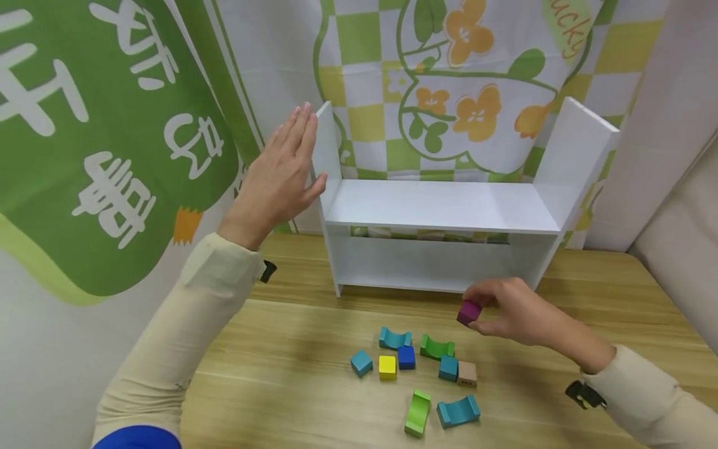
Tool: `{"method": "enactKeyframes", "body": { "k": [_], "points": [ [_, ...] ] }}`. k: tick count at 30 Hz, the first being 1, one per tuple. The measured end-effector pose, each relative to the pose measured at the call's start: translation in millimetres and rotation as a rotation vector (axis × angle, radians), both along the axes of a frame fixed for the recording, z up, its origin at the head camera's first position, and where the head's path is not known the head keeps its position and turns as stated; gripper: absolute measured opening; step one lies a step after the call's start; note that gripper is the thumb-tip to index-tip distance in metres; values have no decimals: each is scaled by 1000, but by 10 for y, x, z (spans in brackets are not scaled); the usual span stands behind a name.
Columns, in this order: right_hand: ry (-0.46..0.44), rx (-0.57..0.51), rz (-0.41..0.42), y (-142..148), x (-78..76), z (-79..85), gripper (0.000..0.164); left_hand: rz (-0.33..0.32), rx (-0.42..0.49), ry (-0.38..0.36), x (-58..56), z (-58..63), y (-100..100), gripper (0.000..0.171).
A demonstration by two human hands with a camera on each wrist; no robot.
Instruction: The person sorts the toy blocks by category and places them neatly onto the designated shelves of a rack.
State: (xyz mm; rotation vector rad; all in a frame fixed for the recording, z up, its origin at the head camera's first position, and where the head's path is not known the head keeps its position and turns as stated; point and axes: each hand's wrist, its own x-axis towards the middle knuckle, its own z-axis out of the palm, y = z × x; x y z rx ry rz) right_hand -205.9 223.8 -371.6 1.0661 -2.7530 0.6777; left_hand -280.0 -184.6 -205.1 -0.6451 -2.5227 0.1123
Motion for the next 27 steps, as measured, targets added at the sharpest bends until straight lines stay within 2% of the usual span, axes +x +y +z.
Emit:
{"method": "enactKeyframes", "body": {
  "k": [6, 10, 14, 21, 27],
  "points": [
    [-1, 64, 119, -210, -146, 411, 33, 9, -13, -10, 5, 2, -14, 87],
    [-7, 112, 149, -370, -262, 656, 37, 6, -16, -12, 6, 2, -25, 87],
    [-7, 117, 175, -555, -391, 859, 40, 0, -8, -18, -1, -1, -32, 88],
    [-34, 79, 187, -894, -614, 1153, 43, 6, -8, -25, 9, 1, -49, 87],
    [-76, 52, 196, -1084, -805, 1301, 39, -4, -9, -29, 11, 13, -26, 87]
  ]
}}
